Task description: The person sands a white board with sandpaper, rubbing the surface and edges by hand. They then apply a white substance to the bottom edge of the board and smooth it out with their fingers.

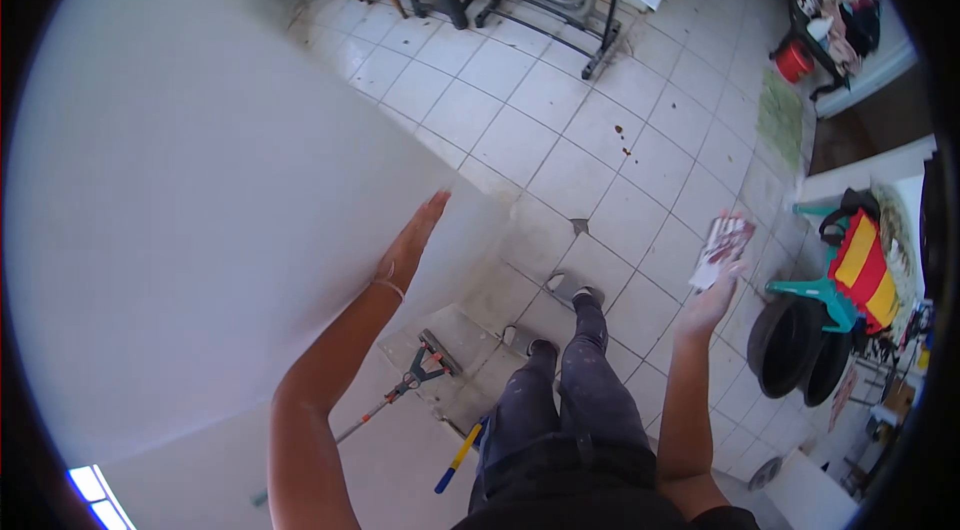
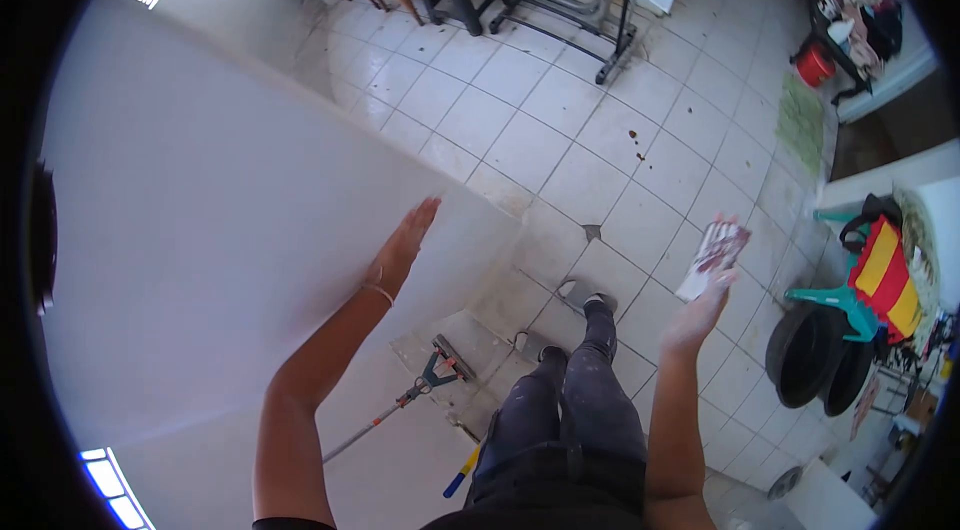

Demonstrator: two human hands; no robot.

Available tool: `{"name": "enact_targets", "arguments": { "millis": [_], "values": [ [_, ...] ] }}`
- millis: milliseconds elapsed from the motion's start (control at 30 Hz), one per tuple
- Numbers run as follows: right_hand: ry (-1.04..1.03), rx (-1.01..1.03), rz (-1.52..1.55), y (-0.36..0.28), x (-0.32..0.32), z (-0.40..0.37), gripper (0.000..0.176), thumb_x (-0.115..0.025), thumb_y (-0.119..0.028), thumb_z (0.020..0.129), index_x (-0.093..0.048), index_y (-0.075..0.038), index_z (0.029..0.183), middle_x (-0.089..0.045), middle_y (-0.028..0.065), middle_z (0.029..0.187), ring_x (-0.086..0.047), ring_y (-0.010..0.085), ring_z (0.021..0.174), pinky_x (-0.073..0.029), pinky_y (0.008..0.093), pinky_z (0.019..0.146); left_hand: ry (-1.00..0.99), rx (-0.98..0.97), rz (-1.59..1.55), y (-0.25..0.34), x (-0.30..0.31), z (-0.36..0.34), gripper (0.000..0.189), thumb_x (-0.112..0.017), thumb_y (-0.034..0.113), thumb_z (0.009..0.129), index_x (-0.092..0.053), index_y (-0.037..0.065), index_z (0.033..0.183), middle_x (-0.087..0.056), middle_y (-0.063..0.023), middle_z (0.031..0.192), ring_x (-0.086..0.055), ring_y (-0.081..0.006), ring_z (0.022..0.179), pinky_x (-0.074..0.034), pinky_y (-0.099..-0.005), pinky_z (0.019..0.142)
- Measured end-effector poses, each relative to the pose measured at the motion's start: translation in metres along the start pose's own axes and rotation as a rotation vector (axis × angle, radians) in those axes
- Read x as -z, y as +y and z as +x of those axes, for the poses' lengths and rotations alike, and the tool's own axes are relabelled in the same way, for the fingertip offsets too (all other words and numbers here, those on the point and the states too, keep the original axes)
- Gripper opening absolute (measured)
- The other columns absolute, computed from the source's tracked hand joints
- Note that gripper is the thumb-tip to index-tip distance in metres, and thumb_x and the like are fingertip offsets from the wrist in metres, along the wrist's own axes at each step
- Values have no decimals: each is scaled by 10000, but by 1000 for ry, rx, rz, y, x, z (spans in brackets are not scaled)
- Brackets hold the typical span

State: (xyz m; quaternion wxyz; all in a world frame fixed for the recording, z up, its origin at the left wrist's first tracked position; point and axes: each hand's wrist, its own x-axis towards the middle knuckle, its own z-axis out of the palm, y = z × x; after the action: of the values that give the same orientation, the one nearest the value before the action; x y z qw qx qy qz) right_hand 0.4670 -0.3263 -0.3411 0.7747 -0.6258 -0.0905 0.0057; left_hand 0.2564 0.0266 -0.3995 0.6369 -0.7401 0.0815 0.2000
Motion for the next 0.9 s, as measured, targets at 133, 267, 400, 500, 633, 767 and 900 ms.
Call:
{"name": "enact_targets", "arguments": {
  "millis": [133,267,400,500,633,767,900],
  "values": [
    [11,-264,23,74,30,-21,724,-284,-517,986,-196,17,1467,-278,156,1511,-223,258,1410,-109,365,1147,-26,-234,118,96,-17,39,676,-278,406,990,-86,-15,1483,-45,-121,1574,-47,-270,1451,-55,-389,1174],
    [19,-386,36,193,52,-30,713,-285,-496,993,-191,32,1463,-265,161,1514,-218,258,1412,-112,363,1148,-15,-349,253,182,-23,63,624,-274,331,992,-94,-8,1484,-56,-120,1573,-51,-265,1451,-64,-385,1177],
    [24,-444,48,342,70,-24,702,-286,-475,999,-186,46,1459,-253,167,1517,-213,258,1414,-116,361,1148,-24,-373,225,281,-26,130,623,-281,319,987,-97,-8,1484,-56,-120,1573,-50,-261,1451,-67,-381,1178],
    [-14,-453,74,438,66,-25,694,-287,-459,1004,-182,57,1456,-243,171,1520,-209,257,1415,-119,360,1148,-25,-331,148,340,-31,171,622,-287,310,983,-99,-8,1483,-56,-119,1573,-49,-258,1451,-69,-378,1179],
    [-116,-411,147,528,16,-52,683,-288,-438,1011,-177,71,1452,-231,177,1523,-203,257,1417,-122,358,1149,-21,-276,-2,400,-37,188,621,-295,297,978,-101,-8,1483,-56,-119,1573,-48,-254,1451,-72,-375,1180],
    [-296,-190,201,585,-63,-96,672,-289,-418,1017,-172,86,1448,-218,183,1526,-198,257,1419,-126,356,1149,-32,-269,-179,424,-36,178,599,-356,248,944,-205,-7,1466,-130,-98,1567,-111,-207,1447,-88,-357,1181],
    [-557,382,72,613,-112,-137,612,-275,-440,1007,-311,2,1428,-278,171,1510,-228,320,1412,-186,419,1112,-2,191,-723,415,-29,113,566,-436,156,885,-348,73,1438,-272,-55,1531,-190,-182,1430,-119,-313,1170]
  ]
}}
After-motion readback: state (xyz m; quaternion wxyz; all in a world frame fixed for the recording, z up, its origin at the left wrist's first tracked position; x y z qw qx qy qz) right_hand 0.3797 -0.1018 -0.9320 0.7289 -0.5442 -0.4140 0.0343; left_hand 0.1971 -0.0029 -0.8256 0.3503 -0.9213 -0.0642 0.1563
